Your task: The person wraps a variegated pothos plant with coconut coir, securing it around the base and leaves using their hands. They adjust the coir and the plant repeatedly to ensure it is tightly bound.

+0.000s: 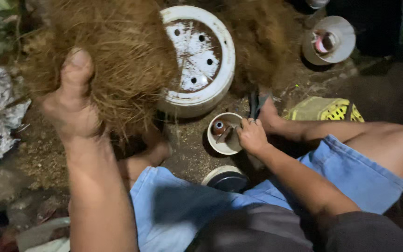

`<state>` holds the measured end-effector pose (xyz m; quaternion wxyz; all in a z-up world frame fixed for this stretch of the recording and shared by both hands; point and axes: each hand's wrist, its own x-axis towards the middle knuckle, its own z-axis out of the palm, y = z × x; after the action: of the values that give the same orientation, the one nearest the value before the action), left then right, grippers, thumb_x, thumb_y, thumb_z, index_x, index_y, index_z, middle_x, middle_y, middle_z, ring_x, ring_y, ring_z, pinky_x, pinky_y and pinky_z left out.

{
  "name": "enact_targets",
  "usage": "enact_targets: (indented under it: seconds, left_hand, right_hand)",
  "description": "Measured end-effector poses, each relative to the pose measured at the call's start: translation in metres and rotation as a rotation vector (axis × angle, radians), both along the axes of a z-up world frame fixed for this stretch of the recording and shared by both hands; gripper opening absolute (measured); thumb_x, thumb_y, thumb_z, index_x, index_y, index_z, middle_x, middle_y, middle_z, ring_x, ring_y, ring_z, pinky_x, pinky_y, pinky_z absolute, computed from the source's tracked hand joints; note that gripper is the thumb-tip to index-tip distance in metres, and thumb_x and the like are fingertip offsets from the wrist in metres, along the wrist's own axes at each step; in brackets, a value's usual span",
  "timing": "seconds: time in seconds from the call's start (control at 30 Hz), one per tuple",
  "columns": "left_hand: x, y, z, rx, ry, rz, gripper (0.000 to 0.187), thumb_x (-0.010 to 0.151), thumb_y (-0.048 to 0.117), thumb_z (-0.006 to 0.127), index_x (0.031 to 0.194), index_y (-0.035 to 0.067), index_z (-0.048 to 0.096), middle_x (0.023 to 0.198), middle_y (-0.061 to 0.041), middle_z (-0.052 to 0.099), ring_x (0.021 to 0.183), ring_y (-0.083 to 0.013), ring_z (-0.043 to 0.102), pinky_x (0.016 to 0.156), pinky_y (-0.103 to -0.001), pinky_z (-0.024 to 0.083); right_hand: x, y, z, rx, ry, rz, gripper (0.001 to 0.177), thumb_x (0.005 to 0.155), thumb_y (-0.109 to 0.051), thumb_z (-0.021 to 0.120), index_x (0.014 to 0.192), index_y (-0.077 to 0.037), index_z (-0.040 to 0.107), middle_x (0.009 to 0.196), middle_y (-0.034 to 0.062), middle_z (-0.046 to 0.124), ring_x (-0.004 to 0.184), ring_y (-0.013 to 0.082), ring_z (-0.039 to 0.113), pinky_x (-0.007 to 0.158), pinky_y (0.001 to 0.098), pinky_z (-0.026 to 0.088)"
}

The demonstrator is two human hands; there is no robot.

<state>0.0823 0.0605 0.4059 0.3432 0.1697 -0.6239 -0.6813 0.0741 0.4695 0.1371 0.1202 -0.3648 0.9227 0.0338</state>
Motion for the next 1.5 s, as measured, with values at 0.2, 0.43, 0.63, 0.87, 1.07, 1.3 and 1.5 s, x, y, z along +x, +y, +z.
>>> enact_targets:
  seconds: [0.2, 0.43, 0.63, 0.87, 1.07, 1.3, 1.5]
  left_hand:
    - [0.006, 0.003, 0.014, 0.078, 0.109, -0.031, 0.021, 0.093, 0.011, 0.083, 0.113, 0.005, 0.077, 0.114, -0.006, 0.076, 0.108, -0.0178, 0.073, 0.106, -0.035, 0.060]
    - [0.001, 0.003, 0.021, -0.057, 0.077, -0.002, 0.023, 0.096, 0.011, 0.083, 0.116, 0.003, 0.074, 0.114, -0.004, 0.075, 0.109, -0.0159, 0.073, 0.106, -0.033, 0.061]
    - [-0.001, 0.005, 0.020, -0.024, -0.033, -0.044, 0.026, 0.092, 0.018, 0.086, 0.113, 0.005, 0.078, 0.115, -0.008, 0.078, 0.108, -0.0171, 0.075, 0.104, -0.036, 0.063]
    - [0.017, -0.037, -0.049, 0.182, -0.166, -0.370, 0.032, 0.099, 0.019, 0.075, 0.125, 0.000, 0.073, 0.129, -0.009, 0.072, 0.121, -0.0188, 0.068, 0.111, -0.037, 0.054]
    - [0.012, -0.071, -0.108, 0.127, 0.085, -0.746, 0.038, 0.108, 0.015, 0.065, 0.143, 0.002, 0.061, 0.149, -0.011, 0.061, 0.137, -0.0234, 0.060, 0.120, -0.042, 0.047]
    - [0.002, -0.041, -0.073, 0.170, 0.140, -0.717, 0.052, 0.099, 0.014, 0.071, 0.148, 0.007, 0.055, 0.146, -0.011, 0.061, 0.133, -0.0236, 0.060, 0.115, -0.043, 0.051]
    - [0.001, 0.007, -0.032, 0.202, 0.246, -0.804, 0.066, 0.092, 0.012, 0.077, 0.152, 0.011, 0.051, 0.144, -0.011, 0.060, 0.129, -0.0237, 0.061, 0.110, -0.044, 0.054]
  right_hand:
    - [0.004, -0.008, -0.010, 0.301, -0.065, 0.026, 0.029, 0.093, -0.023, 0.053, 0.107, -0.010, 0.075, 0.114, 0.0115, 0.061, 0.112, 0.0294, 0.054, 0.087, 0.0458, 0.040]
    - [-0.007, -0.009, -0.004, 0.114, -0.060, -0.125, 0.023, 0.083, -0.019, 0.060, 0.100, -0.008, 0.070, 0.106, 0.0133, 0.066, 0.103, 0.0324, 0.061, 0.085, 0.0485, 0.044]
    - [-0.070, 0.017, 0.072, -0.711, -0.842, -0.678, 0.014, 0.101, -0.017, 0.063, 0.099, -0.003, 0.062, 0.087, 0.0088, 0.068, 0.077, 0.0202, 0.059, 0.069, 0.0363, 0.049]
    - [-0.113, 0.030, 0.225, -1.207, -1.147, -0.630, 0.014, 0.101, -0.014, 0.067, 0.101, -0.002, 0.062, 0.085, 0.0059, 0.062, 0.078, 0.0175, 0.064, 0.075, 0.0312, 0.052]
    - [-0.156, 0.014, 0.314, -1.240, -1.075, -0.508, 0.013, 0.100, -0.014, 0.068, 0.101, -0.001, 0.065, 0.080, 0.0030, 0.060, 0.069, 0.0129, 0.057, 0.066, 0.0295, 0.049]
    - [-0.199, -0.034, 0.395, -1.228, -0.978, -0.319, 0.013, 0.101, -0.016, 0.069, 0.100, -0.003, 0.065, 0.075, 0.0012, 0.058, 0.065, 0.0110, 0.054, 0.060, 0.0275, 0.045]
    - [-0.202, -0.103, 0.425, -0.952, -0.743, -0.094, 0.013, 0.098, -0.015, 0.067, 0.100, -0.003, 0.070, 0.080, 0.0027, 0.067, 0.071, 0.0128, 0.062, 0.068, 0.0305, 0.052]
